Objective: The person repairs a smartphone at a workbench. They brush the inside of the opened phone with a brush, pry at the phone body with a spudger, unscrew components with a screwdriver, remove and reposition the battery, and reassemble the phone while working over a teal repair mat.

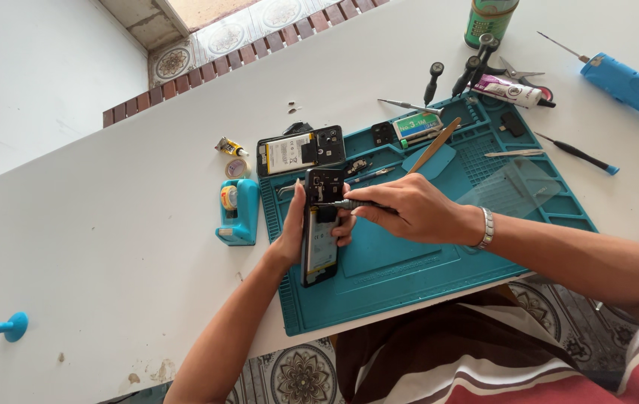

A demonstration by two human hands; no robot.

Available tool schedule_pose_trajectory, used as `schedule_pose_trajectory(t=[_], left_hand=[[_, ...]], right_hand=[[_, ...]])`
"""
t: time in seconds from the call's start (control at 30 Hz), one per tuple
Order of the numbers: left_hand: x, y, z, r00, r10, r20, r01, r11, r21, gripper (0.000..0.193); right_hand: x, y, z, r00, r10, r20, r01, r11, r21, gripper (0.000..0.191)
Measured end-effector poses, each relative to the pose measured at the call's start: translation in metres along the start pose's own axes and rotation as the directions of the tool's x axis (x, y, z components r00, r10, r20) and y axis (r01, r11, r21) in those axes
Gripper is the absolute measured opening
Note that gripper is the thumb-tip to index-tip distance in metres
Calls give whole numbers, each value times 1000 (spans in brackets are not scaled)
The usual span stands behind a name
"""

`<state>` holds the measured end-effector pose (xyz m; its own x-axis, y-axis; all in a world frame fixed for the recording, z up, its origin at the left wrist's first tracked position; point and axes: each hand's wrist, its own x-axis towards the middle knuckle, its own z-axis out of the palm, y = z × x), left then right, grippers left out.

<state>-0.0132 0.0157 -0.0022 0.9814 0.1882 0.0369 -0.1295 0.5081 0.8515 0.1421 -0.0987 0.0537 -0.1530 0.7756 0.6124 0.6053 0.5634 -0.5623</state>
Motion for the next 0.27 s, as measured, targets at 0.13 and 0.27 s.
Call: schedule_pose_trajectory(t=[0.13, 0.27], left_hand=[[0, 3, 3, 1000, -2, -13, 3, 999, 43, 83], [-1, 4, 6, 998, -37, -52, 41, 995, 86, 88]], right_hand=[[-3, 4, 2, 999, 37, 18, -37, 999, -3, 29], [-6, 4, 0, 994, 106, 26, -105, 994, -16, 30]])
